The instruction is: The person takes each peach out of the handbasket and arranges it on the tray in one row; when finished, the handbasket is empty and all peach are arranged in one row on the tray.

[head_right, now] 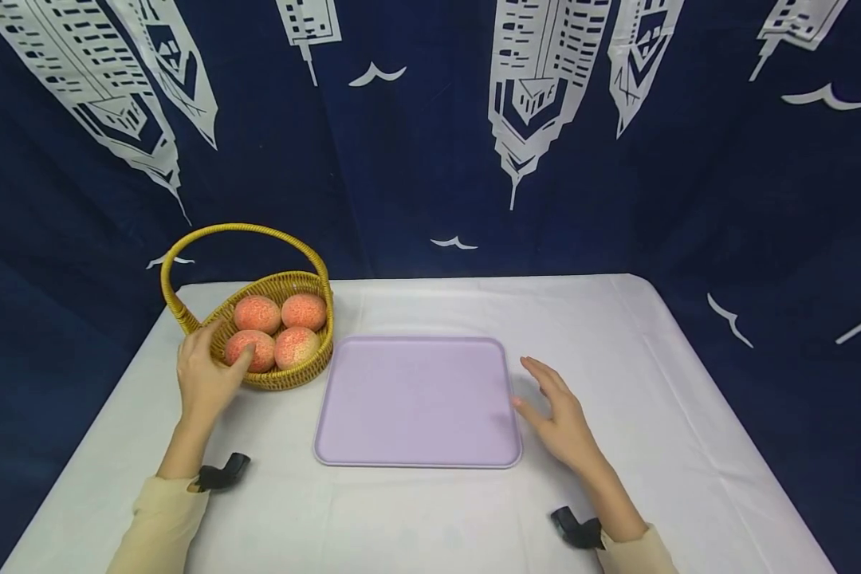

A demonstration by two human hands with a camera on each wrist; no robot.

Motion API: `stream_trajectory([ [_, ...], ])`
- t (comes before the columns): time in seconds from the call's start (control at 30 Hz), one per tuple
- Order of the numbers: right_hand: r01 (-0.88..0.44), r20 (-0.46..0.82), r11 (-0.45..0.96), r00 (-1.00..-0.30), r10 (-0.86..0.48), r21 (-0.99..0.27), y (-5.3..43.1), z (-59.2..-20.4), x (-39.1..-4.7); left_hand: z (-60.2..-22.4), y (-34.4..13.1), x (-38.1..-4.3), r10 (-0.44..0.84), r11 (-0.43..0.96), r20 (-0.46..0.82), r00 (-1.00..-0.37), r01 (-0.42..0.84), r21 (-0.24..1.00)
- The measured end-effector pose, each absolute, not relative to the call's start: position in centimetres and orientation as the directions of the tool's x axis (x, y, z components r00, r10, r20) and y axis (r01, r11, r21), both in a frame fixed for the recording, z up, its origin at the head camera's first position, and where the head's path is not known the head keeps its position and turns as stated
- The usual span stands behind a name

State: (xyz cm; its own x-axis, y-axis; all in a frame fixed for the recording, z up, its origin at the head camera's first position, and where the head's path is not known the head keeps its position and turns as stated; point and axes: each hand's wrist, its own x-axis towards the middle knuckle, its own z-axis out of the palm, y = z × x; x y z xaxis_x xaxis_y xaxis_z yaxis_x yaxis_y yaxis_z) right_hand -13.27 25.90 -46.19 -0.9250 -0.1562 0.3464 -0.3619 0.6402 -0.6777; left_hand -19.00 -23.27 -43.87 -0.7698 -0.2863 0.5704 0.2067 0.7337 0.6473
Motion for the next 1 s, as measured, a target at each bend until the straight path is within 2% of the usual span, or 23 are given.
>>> stream_trajectory([
  [0.3, -0.251, 0.228, 0.572, -0.967, -0.113, -0.781, 26.4, -48.0, -13.5, -45.3, -23.9, -19.5, -0.288, 0.742, 0.557, -0.779, 0.185, 0.644],
  [0.47, -0.225, 0.199, 0.574, -0.974, -0.108, -0.787, 26.7, -48.9, -13.7, -45.8, -24.0, -19.7, -0.285, 0.74, 0.506, -0.814, 0.148, 0.656],
  [1.0, -0.292, 0.245, 0.608, -0.956, -0.163, -0.738, 26.8, -49.8, -13.9, -46.2, -24.0, -19.8, -0.249, 0.767, 0.437, -0.864, 0.1, 0.634],
])
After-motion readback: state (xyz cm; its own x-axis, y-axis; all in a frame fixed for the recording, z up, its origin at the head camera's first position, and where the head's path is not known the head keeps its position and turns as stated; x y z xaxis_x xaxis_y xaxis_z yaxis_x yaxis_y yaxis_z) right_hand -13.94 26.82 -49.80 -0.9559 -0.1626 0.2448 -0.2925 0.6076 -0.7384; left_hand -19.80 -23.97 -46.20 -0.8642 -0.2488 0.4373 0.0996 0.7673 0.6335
